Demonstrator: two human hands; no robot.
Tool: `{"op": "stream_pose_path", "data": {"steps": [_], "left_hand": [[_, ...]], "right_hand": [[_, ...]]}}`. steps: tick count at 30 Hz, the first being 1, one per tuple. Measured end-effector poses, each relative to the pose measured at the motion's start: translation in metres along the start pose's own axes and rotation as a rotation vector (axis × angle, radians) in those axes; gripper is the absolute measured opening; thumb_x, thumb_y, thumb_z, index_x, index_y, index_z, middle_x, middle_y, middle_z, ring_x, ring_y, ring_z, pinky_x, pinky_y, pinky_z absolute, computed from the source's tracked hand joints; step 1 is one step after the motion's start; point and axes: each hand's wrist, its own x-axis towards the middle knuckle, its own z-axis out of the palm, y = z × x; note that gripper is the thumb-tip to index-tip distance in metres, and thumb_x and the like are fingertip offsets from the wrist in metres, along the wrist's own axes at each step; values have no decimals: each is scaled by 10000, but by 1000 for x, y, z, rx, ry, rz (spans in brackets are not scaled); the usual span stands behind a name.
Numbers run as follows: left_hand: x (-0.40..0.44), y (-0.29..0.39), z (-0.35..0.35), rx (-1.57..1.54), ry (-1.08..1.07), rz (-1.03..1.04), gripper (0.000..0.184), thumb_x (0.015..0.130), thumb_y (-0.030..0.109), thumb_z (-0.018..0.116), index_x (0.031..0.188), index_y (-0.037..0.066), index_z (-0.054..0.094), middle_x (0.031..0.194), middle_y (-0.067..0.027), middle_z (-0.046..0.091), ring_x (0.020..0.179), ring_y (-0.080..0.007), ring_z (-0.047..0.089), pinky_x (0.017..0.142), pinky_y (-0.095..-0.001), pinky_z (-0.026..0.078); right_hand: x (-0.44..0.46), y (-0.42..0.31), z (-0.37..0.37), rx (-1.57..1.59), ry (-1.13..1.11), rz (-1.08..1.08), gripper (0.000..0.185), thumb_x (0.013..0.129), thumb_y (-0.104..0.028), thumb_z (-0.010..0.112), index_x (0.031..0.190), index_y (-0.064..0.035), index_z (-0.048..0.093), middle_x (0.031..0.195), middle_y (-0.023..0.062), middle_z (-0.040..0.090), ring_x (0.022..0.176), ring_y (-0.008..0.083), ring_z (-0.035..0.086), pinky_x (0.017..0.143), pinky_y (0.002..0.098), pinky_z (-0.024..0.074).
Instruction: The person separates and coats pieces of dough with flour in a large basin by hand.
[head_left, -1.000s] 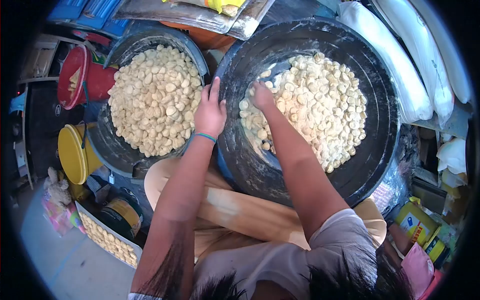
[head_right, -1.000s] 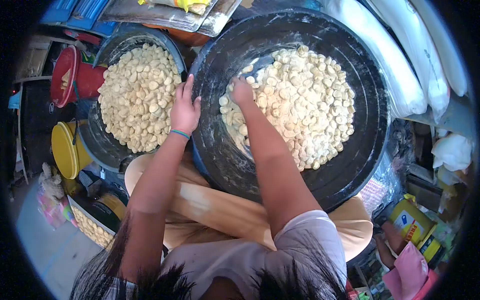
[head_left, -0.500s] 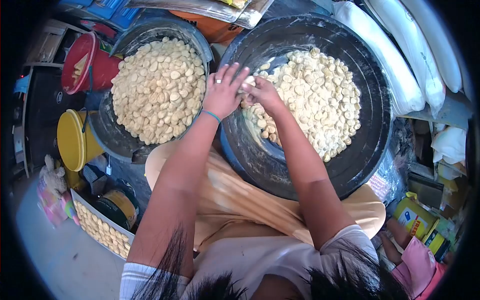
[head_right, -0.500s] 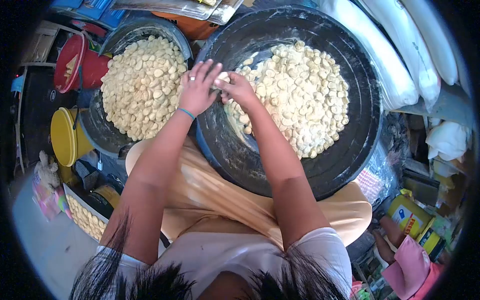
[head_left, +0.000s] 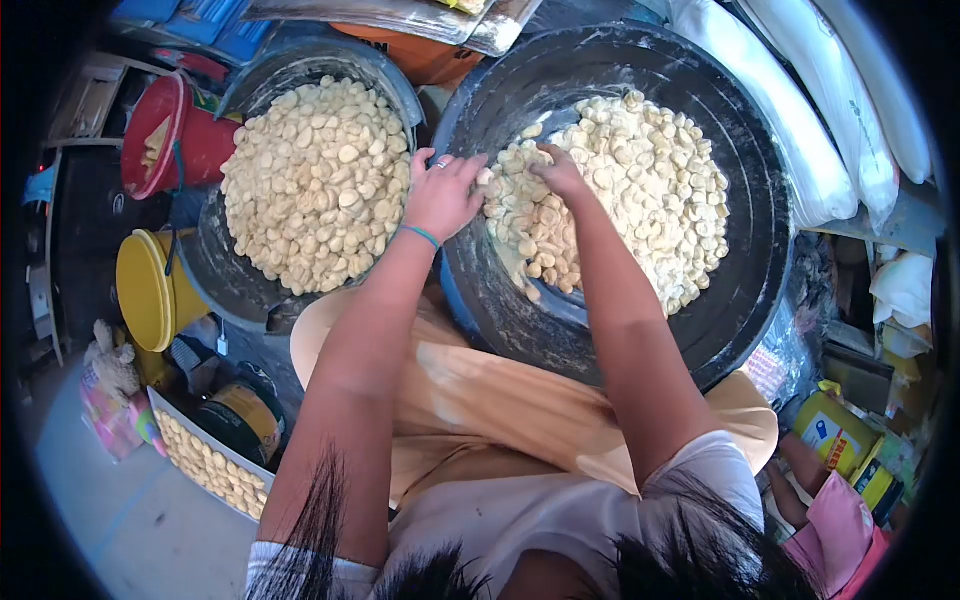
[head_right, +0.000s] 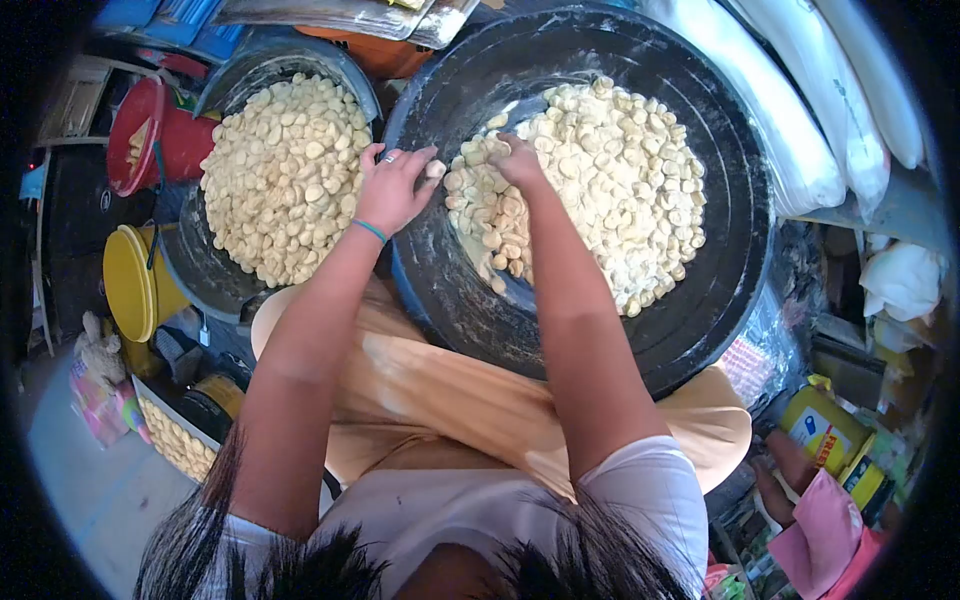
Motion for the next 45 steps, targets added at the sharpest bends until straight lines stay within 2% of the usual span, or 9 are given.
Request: {"op": "stream_pose_path", "data": {"steps": [5, 13, 16, 21, 29, 34, 38, 41, 45], "left_hand": [[3, 0, -1, 17, -31, -1, 338, 779, 220, 660, 1102, 140, 605, 921, -38, 647, 943, -195, 585, 991, -432, 266], [3, -4, 4, -8, -14, 10, 229, 782, 142, 631, 1011, 129, 631, 914, -30, 649, 927, -193, 581, 996, -438, 260], [3, -4, 5, -19, -5, -5, 216, 788, 116, 617, 1003, 128, 634, 903, -28, 650, 927, -189, 581, 999, -436, 259], [5, -6, 4, 0, -3, -6, 199, 782, 92, 603, 972, 139, 638, 880, -20, 646, 894, -182, 592, 974, -447, 292], [7, -5, 4, -35, -16, -13, 185, 788, 72, 595, 957, 133, 637, 866, -16, 653, 878, -188, 591, 975, -434, 276], [6, -4, 3, -39, 18, 0, 177, 789, 71, 592, 949, 129, 641, 870, -18, 657, 877, -190, 595, 981, -430, 275], [6, -3, 3, -11, -3, -21, 177, 793, 76, 582, 947, 132, 650, 902, -25, 667, 894, -183, 602, 986, -425, 281], [5, -4, 6, 31, -11, -12, 182, 794, 77, 577, 949, 136, 652, 893, -25, 666, 894, -186, 602, 986, -428, 283], [8, -6, 5, 47, -11, -2, 180, 791, 82, 579, 945, 141, 653, 877, -25, 664, 880, -193, 604, 984, -429, 285]], "right_hand": [[-70, -39, 68, -686, -29, 77, 867, 679, -415, 727, 1435, -316, 313, 1488, 191, 242, 1382, 411, 170, 1025, 722, 136], [-51, 44, -8, -305, -763, -345, 504, 671, -197, 710, 1158, -116, 610, 1121, 145, 569, 1018, 297, 566, 894, 373, 463], [7, -5, -27, -325, -213, -261, 287, 750, -188, 650, 983, -21, 651, 1030, 193, 637, 1017, 306, 588, 879, 395, 464], [73, 10, 25, -38, 242, 65, 723, 754, -473, 662, 1328, -74, 479, 1251, 212, 557, 1179, 345, 519, 997, 370, 403], [-14, 10, 28, -516, -715, -59, 990, 703, -604, 704, 1441, -78, 303, 1420, 238, 376, 1275, 360, 424, 1092, 400, 300], [-82, -57, -20, -464, -1172, 263, 909, 720, -539, 716, 1430, -115, 339, 1397, 220, 409, 1226, 356, 475, 914, 391, 495], [-28, -37, -25, -651, -1062, 173, 725, 804, -509, 619, 1386, -128, 415, 1371, 200, 438, 1207, 357, 484, 960, 474, 449], [-24, 22, 33, -560, -302, -86, 713, 820, -515, 579, 1416, -177, 377, 1441, 206, 349, 1295, 376, 376, 1041, 554, 332], [-108, 14, 75, -751, -415, 37, 831, 732, -552, 626, 1435, -225, 326, 1513, 115, 245, 1366, 440, 188, 1073, 673, 88]]}}
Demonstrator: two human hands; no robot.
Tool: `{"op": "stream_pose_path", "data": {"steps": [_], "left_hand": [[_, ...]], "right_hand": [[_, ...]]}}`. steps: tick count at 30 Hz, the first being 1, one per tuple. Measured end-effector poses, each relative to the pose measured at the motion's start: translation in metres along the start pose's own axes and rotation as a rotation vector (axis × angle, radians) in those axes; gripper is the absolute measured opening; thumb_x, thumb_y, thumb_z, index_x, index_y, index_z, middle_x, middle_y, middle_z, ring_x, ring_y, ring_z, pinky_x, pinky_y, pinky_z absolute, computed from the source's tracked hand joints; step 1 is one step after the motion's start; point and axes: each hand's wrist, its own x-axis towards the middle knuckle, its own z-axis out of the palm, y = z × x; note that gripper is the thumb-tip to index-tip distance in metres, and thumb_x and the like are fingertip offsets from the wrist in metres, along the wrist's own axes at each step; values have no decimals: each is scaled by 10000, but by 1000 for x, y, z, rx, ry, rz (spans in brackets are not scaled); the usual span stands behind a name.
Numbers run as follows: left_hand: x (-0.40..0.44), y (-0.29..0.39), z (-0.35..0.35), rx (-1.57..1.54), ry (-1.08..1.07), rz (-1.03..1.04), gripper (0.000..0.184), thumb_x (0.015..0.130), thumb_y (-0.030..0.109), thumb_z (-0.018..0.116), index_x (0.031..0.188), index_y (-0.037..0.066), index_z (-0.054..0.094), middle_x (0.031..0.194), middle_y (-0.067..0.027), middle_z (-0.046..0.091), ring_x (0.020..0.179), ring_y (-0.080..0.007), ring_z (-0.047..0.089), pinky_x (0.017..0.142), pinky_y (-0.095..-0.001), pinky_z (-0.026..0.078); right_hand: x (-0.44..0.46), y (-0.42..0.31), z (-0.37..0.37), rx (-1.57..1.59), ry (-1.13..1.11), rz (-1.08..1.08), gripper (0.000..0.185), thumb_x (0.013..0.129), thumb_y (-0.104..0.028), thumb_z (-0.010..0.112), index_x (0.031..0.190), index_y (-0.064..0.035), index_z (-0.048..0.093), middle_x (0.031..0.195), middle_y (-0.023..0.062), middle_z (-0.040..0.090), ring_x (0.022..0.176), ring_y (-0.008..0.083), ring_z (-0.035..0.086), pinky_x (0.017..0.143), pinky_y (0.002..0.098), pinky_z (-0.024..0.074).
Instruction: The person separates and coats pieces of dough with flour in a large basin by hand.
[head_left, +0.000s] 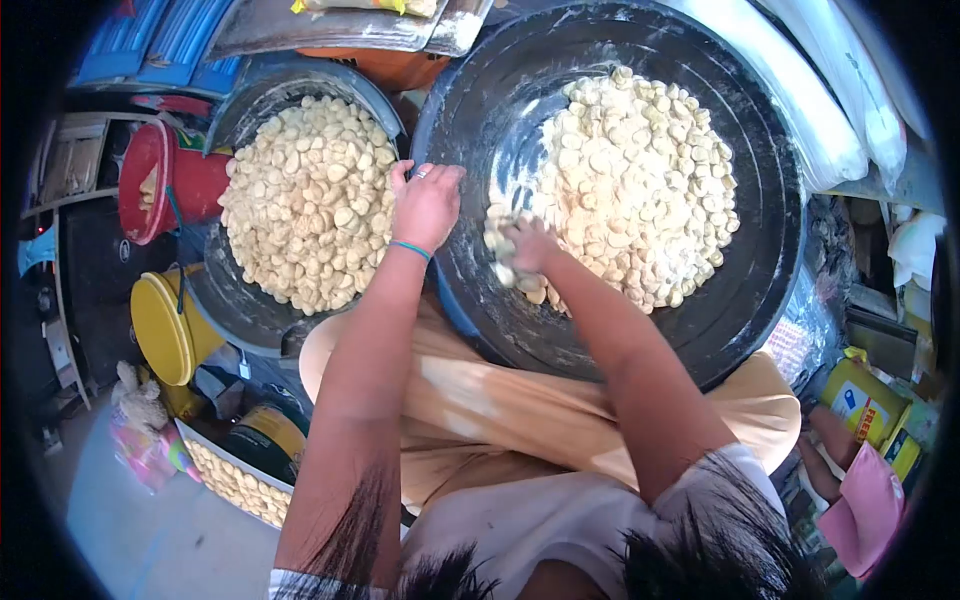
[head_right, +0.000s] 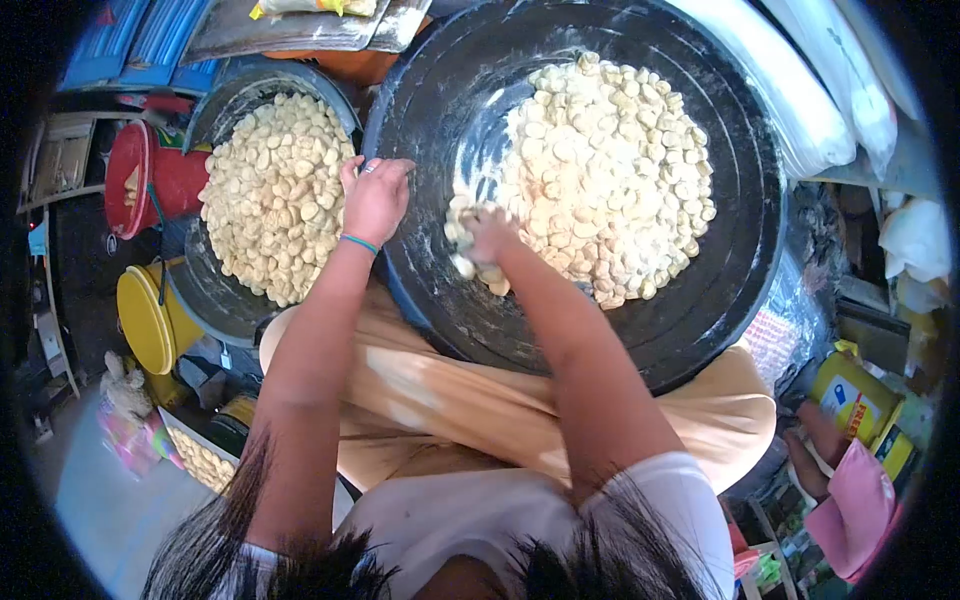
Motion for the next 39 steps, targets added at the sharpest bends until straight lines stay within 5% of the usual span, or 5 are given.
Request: {"op": "stream_pose_path", "data": {"steps": [8, 18, 21, 28, 39], "left_hand": [[2, -1, 7, 8, 50, 44, 159, 774, 96, 588, 911, 147, 650, 832, -27, 654, 883, -187, 599, 965, -448, 291], [-1, 4, 4, 11, 23, 25, 134, 800, 129, 594, 914, 144, 662, 879, -24, 676, 891, -179, 604, 966, -429, 289], [1, 4, 3, 27, 29, 29, 132, 799, 130, 598, 914, 142, 662, 886, -24, 677, 892, -179, 605, 966, -427, 290], [4, 7, 1, 217, -47, 75, 137, 808, 160, 604, 934, 134, 653, 882, -33, 650, 916, -210, 596, 969, -438, 297], [84, 14, 154, -167, -535, -238, 505, 855, 469, 541, 1178, 83, 574, 1223, -168, 524, 1180, -354, 470, 973, -458, 396]], "right_hand": [[-134, 94, -70, 844, -314, 158, 551, 833, -403, 601, 1293, -122, 490, 1161, 135, 539, 1000, 265, 570, 755, 418, 562], [-30, 91, 127, 1059, 378, 858, 844, 843, -676, 443, 1372, -19, 409, 1383, 204, 415, 1273, 341, 386, 1071, 463, 283], [-74, 38, 49, 1254, 199, 126, 815, 848, -626, 492, 1395, -35, 373, 1423, 197, 353, 1232, 357, 419, 1056, 472, 305], [-91, 152, 102, 1429, 82, 677, 831, 747, -730, 550, 1198, -31, 530, 1118, 124, 574, 1027, 261, 565, 744, 367, 499], [-106, 66, 23, 1639, -171, 176, 842, 835, -669, 499, 1379, -38, 375, 1427, 150, 351, 1210, 351, 416, 903, 507, 449]]}}
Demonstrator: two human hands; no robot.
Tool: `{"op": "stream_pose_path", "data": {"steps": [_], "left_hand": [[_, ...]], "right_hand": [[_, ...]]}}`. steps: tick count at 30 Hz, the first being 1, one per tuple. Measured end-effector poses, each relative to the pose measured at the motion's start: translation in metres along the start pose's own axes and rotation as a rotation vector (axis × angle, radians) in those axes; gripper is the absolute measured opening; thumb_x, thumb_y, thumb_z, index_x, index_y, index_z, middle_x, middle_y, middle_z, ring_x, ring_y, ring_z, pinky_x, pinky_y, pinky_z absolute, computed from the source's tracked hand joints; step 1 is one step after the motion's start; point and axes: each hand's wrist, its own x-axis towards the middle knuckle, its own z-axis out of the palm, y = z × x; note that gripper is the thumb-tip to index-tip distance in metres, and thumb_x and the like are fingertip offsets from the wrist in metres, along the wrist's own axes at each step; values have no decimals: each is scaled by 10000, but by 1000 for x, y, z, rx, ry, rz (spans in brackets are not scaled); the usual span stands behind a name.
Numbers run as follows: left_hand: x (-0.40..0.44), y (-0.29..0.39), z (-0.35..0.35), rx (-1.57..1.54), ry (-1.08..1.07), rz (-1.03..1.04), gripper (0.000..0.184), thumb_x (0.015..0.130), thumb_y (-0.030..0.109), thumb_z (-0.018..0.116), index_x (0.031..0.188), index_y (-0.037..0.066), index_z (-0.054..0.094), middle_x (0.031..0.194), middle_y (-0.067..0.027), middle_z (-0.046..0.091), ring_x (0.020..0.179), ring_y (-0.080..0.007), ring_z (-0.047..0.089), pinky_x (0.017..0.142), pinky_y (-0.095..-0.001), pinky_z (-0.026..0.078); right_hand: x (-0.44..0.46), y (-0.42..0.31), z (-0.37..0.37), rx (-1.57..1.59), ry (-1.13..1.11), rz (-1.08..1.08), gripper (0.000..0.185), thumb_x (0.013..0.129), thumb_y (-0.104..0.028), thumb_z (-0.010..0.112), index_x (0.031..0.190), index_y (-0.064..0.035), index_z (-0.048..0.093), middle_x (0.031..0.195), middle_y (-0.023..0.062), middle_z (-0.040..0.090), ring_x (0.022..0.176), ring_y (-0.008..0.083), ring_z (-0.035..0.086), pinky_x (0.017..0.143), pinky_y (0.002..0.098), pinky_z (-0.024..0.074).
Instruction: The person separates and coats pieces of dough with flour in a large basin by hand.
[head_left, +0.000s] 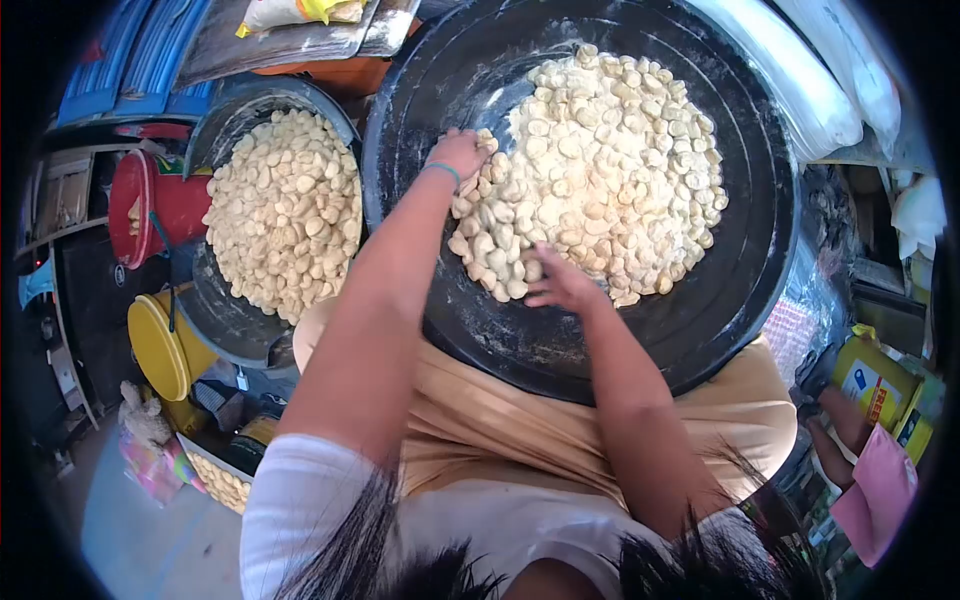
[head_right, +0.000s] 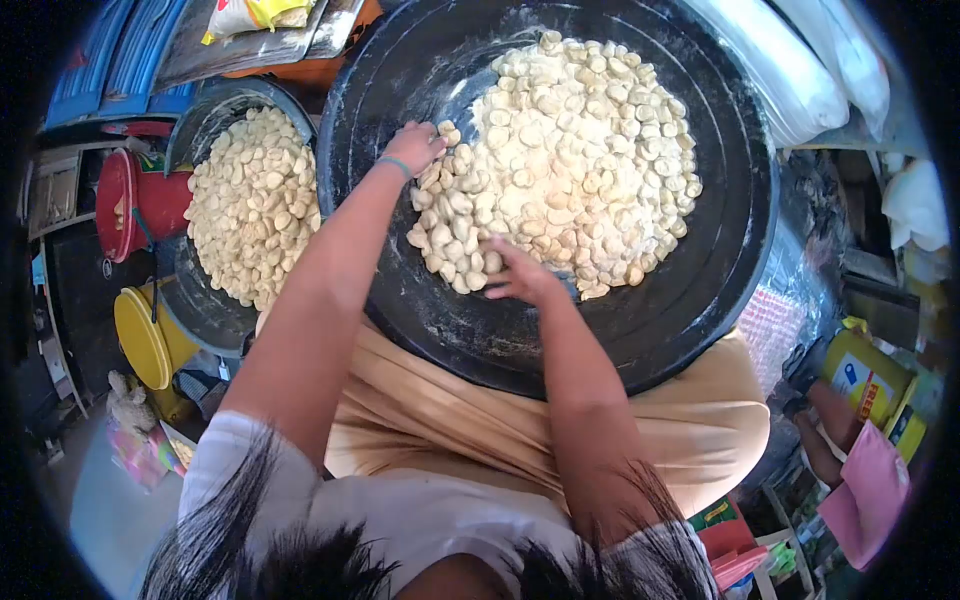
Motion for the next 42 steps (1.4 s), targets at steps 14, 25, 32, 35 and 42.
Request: {"op": "stream_pose_path", "data": {"steps": [14, 25, 32, 35, 42], "left_hand": [[-58, 18, -13, -125, -634, -201, 895, 815, 720, 427, 1399, 44, 366, 1483, -206, 262, 1343, -350, 323, 1106, -418, 263], [-89, 58, -10, -126, -719, -196, 931, 747, 779, 456, 1303, 33, 476, 1255, -242, 522, 1176, -368, 497, 1007, -460, 374], [-76, 37, 74, -42, -604, 75, 917, 721, 797, 478, 1228, 37, 554, 1168, -203, 597, 1112, -344, 555, 976, -442, 413], [-97, 67, 1, -189, -992, 24, 991, 675, 820, 493, 1355, 100, 466, 1365, -216, 454, 1283, -336, 416, 1065, -436, 324], [-87, 44, 53, -289, -1023, -47, 982, 748, 808, 420, 1440, 116, 336, 1456, -197, 324, 1392, -297, 237, 1109, -428, 250]], "right_hand": [[17, 8, 33, -100, 101, 14, 949, 753, -718, 555, 1461, -171, 239, 1472, 122, 299, 1205, 324, 439, 883, 522, 453], [83, 54, -6, 278, 58, -156, 658, 884, -530, 540, 1357, -91, 412, 1316, 108, 489, 1089, 230, 537, 904, 357, 460], [30, 31, -37, 201, 189, 105, 660, 870, -562, 537, 1338, -109, 431, 1209, 138, 556, 1049, 318, 571, 878, 462, 477], [67, 71, -31, 502, 20, -224, 651, 868, -590, 519, 1309, -113, 473, 1161, 134, 592, 1061, 293, 570, 863, 417, 491], [34, 31, -24, 215, 59, 58, 731, 872, -616, 486, 1350, -67, 414, 1234, 117, 551, 1036, 255, 580, 923, 398, 467]]}}
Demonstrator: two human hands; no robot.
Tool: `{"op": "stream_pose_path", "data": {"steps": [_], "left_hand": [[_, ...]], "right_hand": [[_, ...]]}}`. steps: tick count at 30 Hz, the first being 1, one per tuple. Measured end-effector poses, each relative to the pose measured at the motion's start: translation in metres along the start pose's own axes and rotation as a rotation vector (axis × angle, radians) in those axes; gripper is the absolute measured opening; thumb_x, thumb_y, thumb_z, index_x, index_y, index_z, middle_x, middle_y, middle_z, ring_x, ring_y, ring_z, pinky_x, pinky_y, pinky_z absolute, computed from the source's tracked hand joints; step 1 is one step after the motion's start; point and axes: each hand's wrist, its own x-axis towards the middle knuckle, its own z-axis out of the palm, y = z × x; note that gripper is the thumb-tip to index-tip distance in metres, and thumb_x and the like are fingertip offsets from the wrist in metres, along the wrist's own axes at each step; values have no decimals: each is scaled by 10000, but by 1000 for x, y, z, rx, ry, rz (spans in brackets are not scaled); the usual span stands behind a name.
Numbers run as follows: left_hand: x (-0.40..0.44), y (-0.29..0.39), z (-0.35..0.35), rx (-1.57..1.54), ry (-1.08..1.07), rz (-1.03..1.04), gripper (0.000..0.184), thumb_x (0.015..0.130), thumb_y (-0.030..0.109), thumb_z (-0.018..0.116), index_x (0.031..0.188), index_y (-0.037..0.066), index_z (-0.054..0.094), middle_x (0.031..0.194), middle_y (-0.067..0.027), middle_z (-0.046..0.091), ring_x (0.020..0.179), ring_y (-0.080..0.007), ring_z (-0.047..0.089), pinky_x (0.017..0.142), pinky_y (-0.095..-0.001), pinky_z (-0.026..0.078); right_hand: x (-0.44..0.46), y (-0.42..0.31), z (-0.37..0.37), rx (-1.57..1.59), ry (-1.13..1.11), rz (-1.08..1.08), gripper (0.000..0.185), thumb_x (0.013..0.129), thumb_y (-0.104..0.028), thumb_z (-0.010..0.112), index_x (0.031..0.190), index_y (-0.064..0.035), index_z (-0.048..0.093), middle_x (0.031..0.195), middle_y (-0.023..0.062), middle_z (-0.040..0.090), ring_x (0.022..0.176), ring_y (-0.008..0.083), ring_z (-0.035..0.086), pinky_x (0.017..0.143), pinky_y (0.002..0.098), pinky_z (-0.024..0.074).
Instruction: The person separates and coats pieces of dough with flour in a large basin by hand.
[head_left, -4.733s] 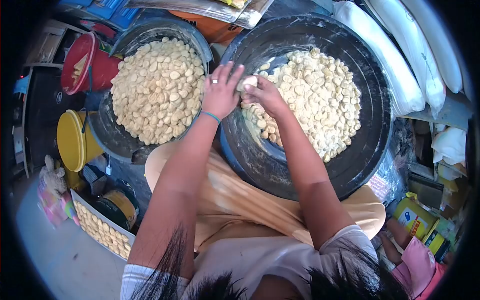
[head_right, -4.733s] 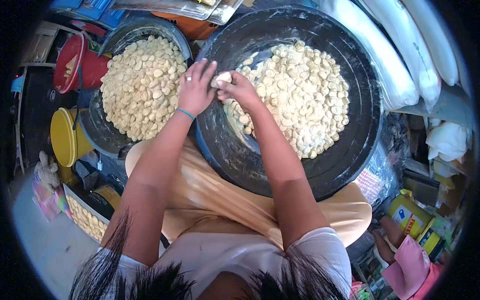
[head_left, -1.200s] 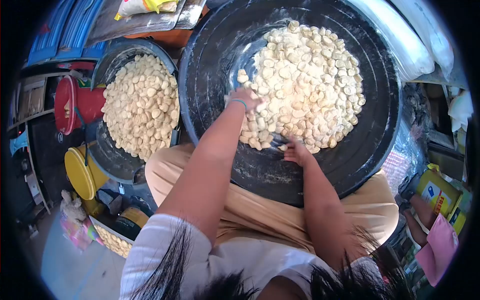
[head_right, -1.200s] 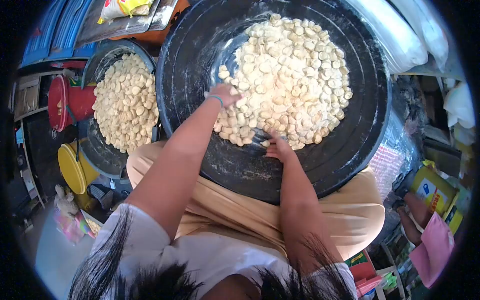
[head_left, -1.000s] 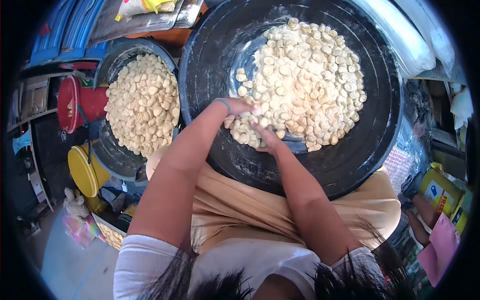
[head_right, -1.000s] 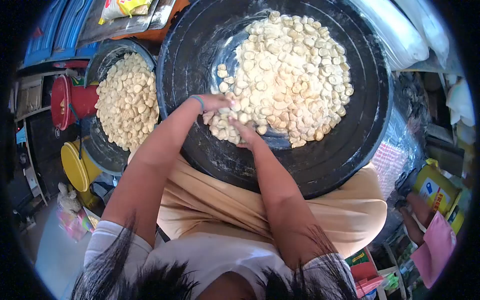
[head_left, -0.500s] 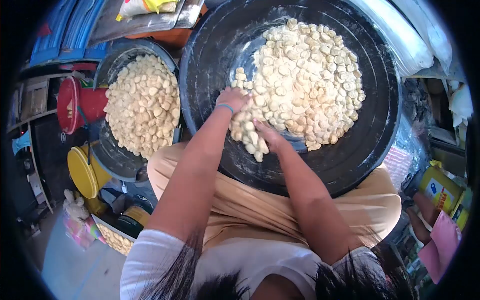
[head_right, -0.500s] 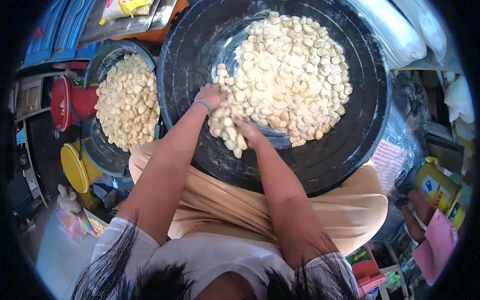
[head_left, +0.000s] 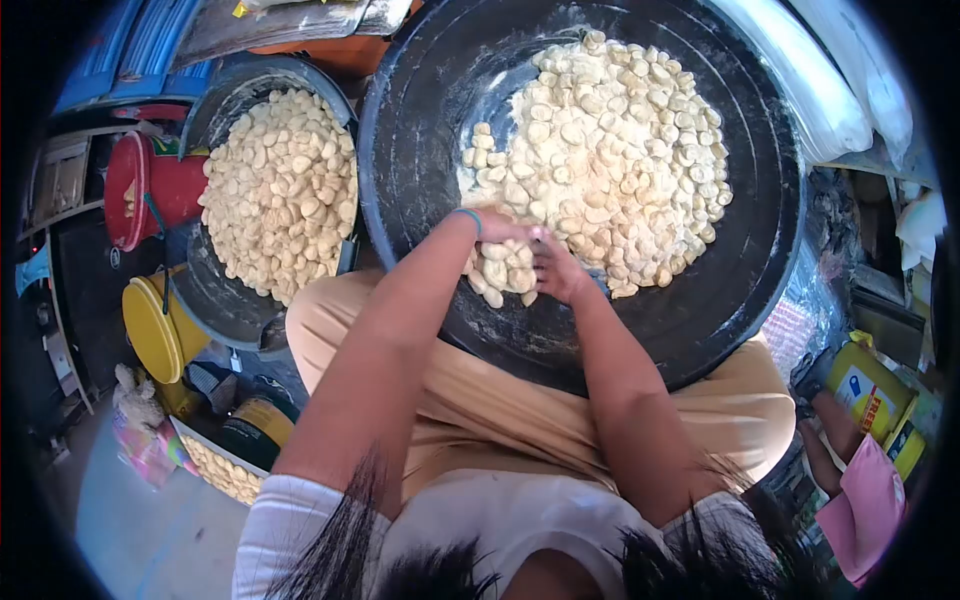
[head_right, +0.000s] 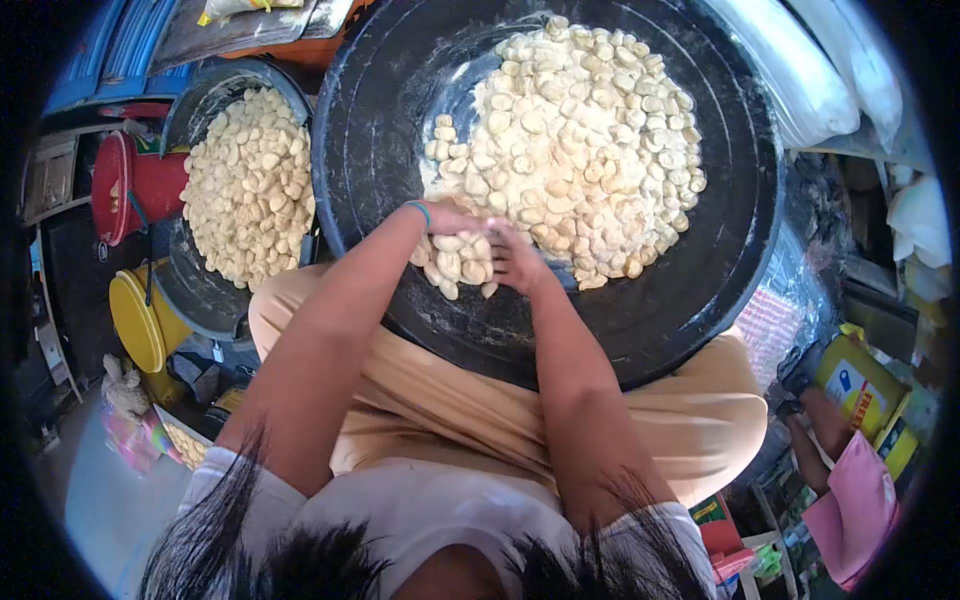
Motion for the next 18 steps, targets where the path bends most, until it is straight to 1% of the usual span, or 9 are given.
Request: {"op": "stream_pose_path", "data": {"steps": [2, 5, 6, 8, 10, 12, 13, 15, 18], "left_hand": [[-10, 3, -5, 49, -83, 30, 1032, 713, 821, 452, 1436, 94, 333, 1456, -213, 324, 1386, -303, 247, 1110, -420, 248], [-28, 2, 14, 180, 264, -65, 1128, 658, 827, 520, 1421, 20, 325, 1410, -247, 381, 1341, -324, 332, 1085, -396, 297], [-26, 9, 10, 211, 83, 42, 1155, 620, 820, 561, 1391, -15, 352, 1391, -246, 406, 1295, -346, 397, 1065, -406, 323], [-28, 12, 12, 201, -27, -4, 1155, 600, 802, 596, 1372, -27, 370, 1390, -246, 407, 1276, -351, 418, 1057, -412, 333], [-30, 13, 17, 57, -186, -54, 1191, 543, 760, 679, 1376, -30, 361, 1387, -247, 411, 1262, -347, 438, 1046, -400, 349], [-33, 11, 18, 278, -119, -14, 1189, 524, 725, 717, 1380, -18, 357, 1376, -251, 420, 1254, -347, 446, 1038, -405, 358], [-40, 13, 21, 391, -86, 7, 1189, 515, 708, 736, 1382, -12, 355, 1371, -252, 425, 1251, -347, 451, 1035, -408, 362], [-38, 5, 44, 414, 127, -9, 1157, 457, 582, 819, 1363, 15, 377, 1306, -260, 475, 1200, -355, 489, 1023, -400, 379], [-25, 7, 64, 413, 329, -34, 1221, 395, 500, 867, 1395, 36, 343, 1301, -229, 479, 1212, -338, 480, 1026, -383, 387]], "right_hand": [[11, 21, -11, 138, 26, -87, 699, 875, -596, 496, 1325, -64, 439, 1234, 117, 554, 1061, 253, 575, 919, 375, 464], [5, 15, 20, 83, 5, -49, 650, 888, -562, 507, 1311, -69, 467, 1232, 110, 568, 1088, 223, 574, 929, 348, 464], [11, 14, 19, -10, -25, -60, 648, 890, -559, 506, 1312, -69, 469, 1234, 108, 569, 1090, 222, 575, 930, 352, 466], [12, 17, 9, -120, -134, -147, 648, 889, -554, 516, 1315, -68, 475, 1235, 108, 576, 1092, 225, 580, 920, 362, 476], [-2, 19, -8, -2, -117, -12, 634, 886, -537, 536, 1317, -76, 475, 1245, 115, 571, 1093, 224, 581, 917, 363, 476], [-13, 18, -5, 108, -75, 132, 598, 894, -496, 553, 1324, -88, 471, 1270, 125, 556, 1110, 233, 572, 929, 370, 472], [-5, 26, 0, 156, -106, 16, 547, 918, -448, 531, 1326, -88, 468, 1251, 129, 565, 1108, 251, 573, 932, 380, 473], [-4, 35, 17, 100, 92, -246, 478, 929, -364, 525, 1308, -76, 478, 1227, 131, 578, 1094, 250, 580, 924, 383, 480], [-4, 36, 20, 168, 76, -268, 445, 939, -329, 480, 1308, -80, 474, 1237, 107, 572, 1096, 242, 577, 948, 395, 469]]}}
